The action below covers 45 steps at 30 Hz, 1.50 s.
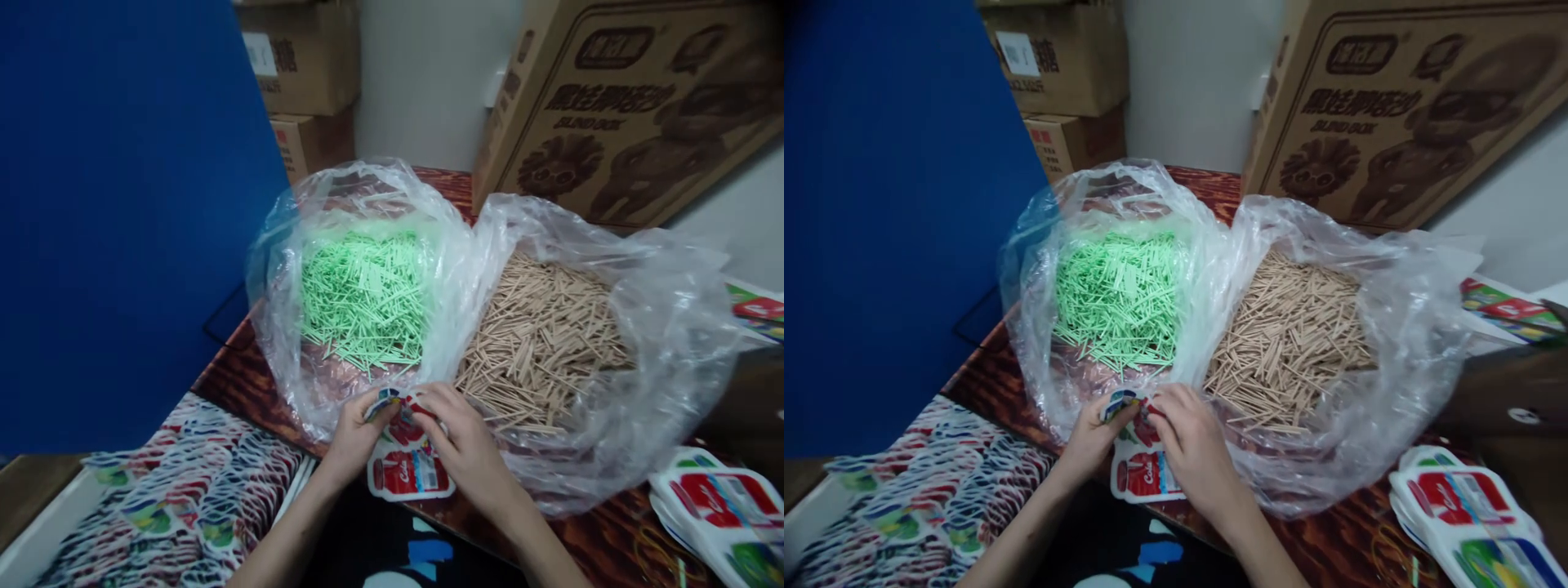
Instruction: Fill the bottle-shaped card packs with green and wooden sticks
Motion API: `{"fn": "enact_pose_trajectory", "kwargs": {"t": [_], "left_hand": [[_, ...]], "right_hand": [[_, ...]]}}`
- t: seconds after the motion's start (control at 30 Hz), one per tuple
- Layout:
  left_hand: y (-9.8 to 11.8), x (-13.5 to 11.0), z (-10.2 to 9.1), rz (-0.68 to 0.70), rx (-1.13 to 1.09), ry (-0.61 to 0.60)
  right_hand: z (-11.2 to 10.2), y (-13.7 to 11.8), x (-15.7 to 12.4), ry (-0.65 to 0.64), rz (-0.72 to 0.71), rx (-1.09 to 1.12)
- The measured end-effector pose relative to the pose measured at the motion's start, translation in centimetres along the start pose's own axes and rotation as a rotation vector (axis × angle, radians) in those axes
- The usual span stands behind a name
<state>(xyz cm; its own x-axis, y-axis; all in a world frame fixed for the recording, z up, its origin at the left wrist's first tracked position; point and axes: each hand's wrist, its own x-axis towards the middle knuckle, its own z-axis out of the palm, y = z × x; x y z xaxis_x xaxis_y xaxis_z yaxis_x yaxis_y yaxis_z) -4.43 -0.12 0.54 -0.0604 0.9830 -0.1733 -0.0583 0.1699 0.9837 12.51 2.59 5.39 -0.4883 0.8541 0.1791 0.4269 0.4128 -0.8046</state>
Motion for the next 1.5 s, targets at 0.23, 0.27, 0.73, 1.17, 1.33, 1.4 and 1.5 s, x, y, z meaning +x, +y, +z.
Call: {"fn": "enact_pose_trajectory", "kwargs": {"t": [0.23,0.27,0.73,1.17,1.33,1.4,1.5], "left_hand": [[0.7,-0.7,-1.4,0.107,0.101,0.169],[0.7,-0.9,-1.5,0.116,0.091,0.17],[0.0,0.6,-9.3,-0.061,-0.466,0.565],[-0.1,1.2,-11.8,-0.023,-0.594,0.746],[0.4,2.0,-11.8,0.005,-0.589,0.701],[0.6,2.3,-12.1,0.011,-0.563,0.677],[1.2,2.9,-12.7,-0.008,-0.509,0.632]], "right_hand": [[3.9,-0.5,0.7,0.307,0.14,0.019],[4.3,-0.5,0.7,0.349,0.175,0.041],[6.2,4.0,8.8,0.124,0.217,-0.202],[10.2,3.5,9.1,0.096,0.146,-0.79],[11.8,3.1,10.8,-0.043,0.046,-0.95],[12.0,3.1,11.7,-0.116,0.021,-0.992],[12.2,3.2,12.4,-0.166,0.013,-1.038]]}}
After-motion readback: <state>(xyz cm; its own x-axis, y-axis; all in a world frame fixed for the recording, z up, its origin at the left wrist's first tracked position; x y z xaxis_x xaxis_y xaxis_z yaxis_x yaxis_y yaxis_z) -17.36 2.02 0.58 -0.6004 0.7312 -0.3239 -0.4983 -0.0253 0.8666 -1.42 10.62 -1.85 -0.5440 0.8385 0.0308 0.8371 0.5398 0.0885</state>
